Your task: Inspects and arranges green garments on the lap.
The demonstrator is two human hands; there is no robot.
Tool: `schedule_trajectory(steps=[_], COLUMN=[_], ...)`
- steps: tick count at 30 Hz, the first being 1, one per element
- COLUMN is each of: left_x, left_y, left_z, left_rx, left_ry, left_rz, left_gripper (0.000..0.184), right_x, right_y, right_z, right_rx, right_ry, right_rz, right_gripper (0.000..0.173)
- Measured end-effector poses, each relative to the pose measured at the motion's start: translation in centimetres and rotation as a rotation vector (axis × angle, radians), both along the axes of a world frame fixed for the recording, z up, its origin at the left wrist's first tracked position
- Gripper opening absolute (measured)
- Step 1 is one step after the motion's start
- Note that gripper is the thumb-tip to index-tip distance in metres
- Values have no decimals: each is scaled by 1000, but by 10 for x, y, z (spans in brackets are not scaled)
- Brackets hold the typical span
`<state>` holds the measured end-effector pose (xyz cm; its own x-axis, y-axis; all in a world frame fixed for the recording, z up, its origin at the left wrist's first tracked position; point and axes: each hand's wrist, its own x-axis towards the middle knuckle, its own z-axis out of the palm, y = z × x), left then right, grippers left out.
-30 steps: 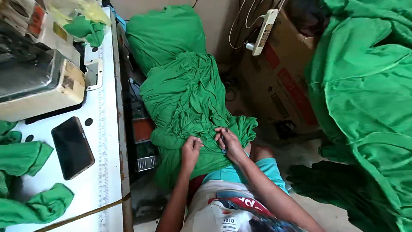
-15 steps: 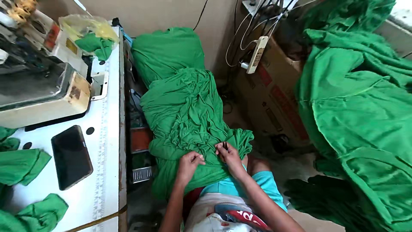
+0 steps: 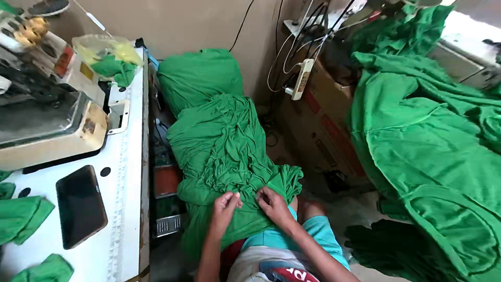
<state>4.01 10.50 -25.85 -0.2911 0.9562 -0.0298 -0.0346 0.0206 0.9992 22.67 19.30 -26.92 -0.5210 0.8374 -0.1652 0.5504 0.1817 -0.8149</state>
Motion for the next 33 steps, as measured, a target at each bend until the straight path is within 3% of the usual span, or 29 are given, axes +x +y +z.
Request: schedule_trajectory(steps=[3, 6, 8, 11, 13, 16, 18, 24, 27, 30, 31, 33], left_x=[0, 6, 13, 23, 26, 26, 23, 20, 31, 36, 36, 37], left_y=[10, 23, 36, 56, 70, 86, 85, 75, 85, 100, 104, 107], left_z=[12, 18, 21, 24, 24, 11, 0, 8, 16, 19, 19, 19], left_rx=[-35, -48, -53, -37, -122, -329, -367, -257, -158, -75, -54, -29], left_ry=[199, 259, 320, 457, 559, 602, 534, 259, 242, 265, 297, 339], left_rz=[48, 100, 108, 53, -64, -212, -205, 29, 110, 39, 24, 65], left_gripper=[29, 20, 20, 25, 39, 57, 53, 31, 30, 51, 50, 27], right_x=[23, 48, 53, 34, 12, -19, -28, -15, -12, -13, -13, -13], right_y=[8, 31, 40, 45, 51, 69, 82, 89, 85, 80, 80, 77], right_z=[17, 28, 28, 35, 35, 20, 2, -7, 2, 9, 11, 11], right_rx=[69, -78, -108, 43, 163, 206, 98, -61, -132, -176, -178, -168], right_ry=[-67, -245, -195, -24, 13, -175, -255, 304, 396, 453, 461, 448], right_rz=[-29, 94, 65, -134, -182, -109, -78, -224, -239, -233, -217, -181], right_gripper=[22, 22, 29, 34, 31, 47, 36, 24, 21, 18, 17, 16])
